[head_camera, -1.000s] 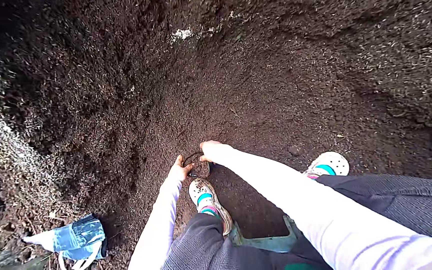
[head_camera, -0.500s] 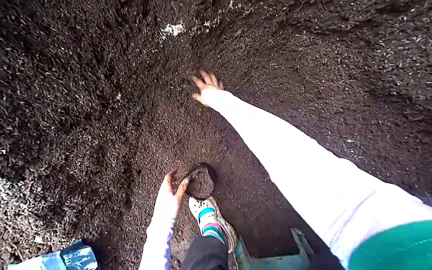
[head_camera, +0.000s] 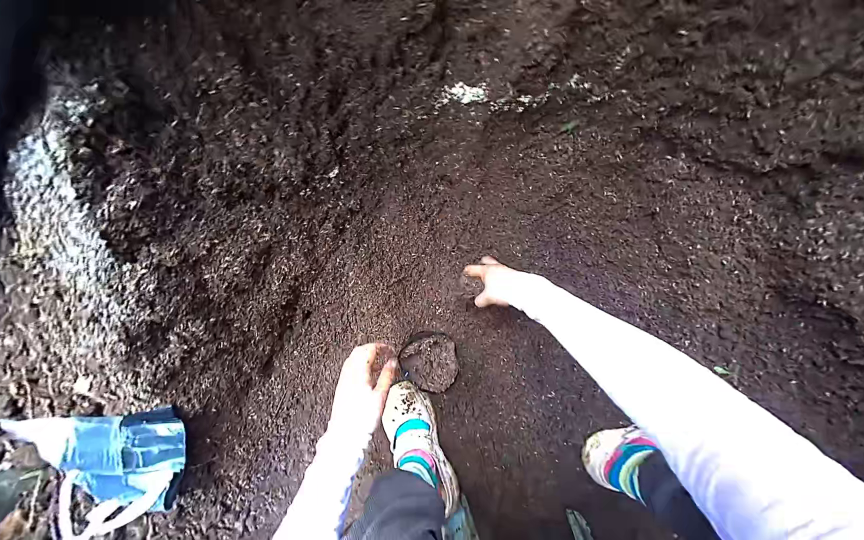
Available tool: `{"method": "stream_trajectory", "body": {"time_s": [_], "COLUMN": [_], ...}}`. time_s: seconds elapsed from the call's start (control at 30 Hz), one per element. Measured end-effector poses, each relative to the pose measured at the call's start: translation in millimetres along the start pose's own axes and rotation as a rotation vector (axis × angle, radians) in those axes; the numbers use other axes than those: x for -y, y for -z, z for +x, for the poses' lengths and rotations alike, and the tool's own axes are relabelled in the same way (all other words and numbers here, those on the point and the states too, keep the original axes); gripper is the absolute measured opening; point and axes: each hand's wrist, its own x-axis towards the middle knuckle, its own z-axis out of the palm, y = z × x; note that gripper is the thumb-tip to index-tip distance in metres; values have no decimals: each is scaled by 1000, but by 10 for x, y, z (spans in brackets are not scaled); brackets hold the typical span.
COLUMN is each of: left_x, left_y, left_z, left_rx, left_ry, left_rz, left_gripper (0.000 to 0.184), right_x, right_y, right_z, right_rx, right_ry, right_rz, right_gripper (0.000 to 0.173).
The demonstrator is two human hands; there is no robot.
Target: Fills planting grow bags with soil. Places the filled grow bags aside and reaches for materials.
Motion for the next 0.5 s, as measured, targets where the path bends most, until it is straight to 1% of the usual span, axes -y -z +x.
{"method": "stream_trajectory", "body": {"time_s": [0.03, 0.1, 0.17, 0.2, 0.27, 0.33, 0.4, 0.5], "left_x": [-14, -32, -63, -76, -97, -97, -79, -39], "left_y": [-3, 20, 40, 55, 96, 132, 164, 200], "left_z": [-12, -13, -14, -13, -21, -35, -59, -95], "left_rx": [46, 140, 199, 214, 228, 225, 225, 238], "left_ry": [60, 178, 224, 224, 217, 220, 239, 265], "left_rz": [-1, -15, -19, -20, -17, -18, -19, -47], "left_gripper": [33, 38, 41, 41, 41, 40, 41, 43], "right_x": [145, 555, 925, 1104, 1412, 1576, 1631, 1649], "right_y": [59, 118, 26, -48, -226, -421, -553, -582], "right_z": [-237, -727, -1090, -1229, -1401, -1404, -1348, -1383], "right_rx": [6, 82, 177, 216, 274, 278, 249, 197], "right_ry": [73, 211, 328, 356, 320, 204, 118, 97], "right_rz": [-4, -76, -214, -278, -384, -460, -493, -491], "right_gripper": [76, 64, 60, 60, 66, 72, 73, 78]}}
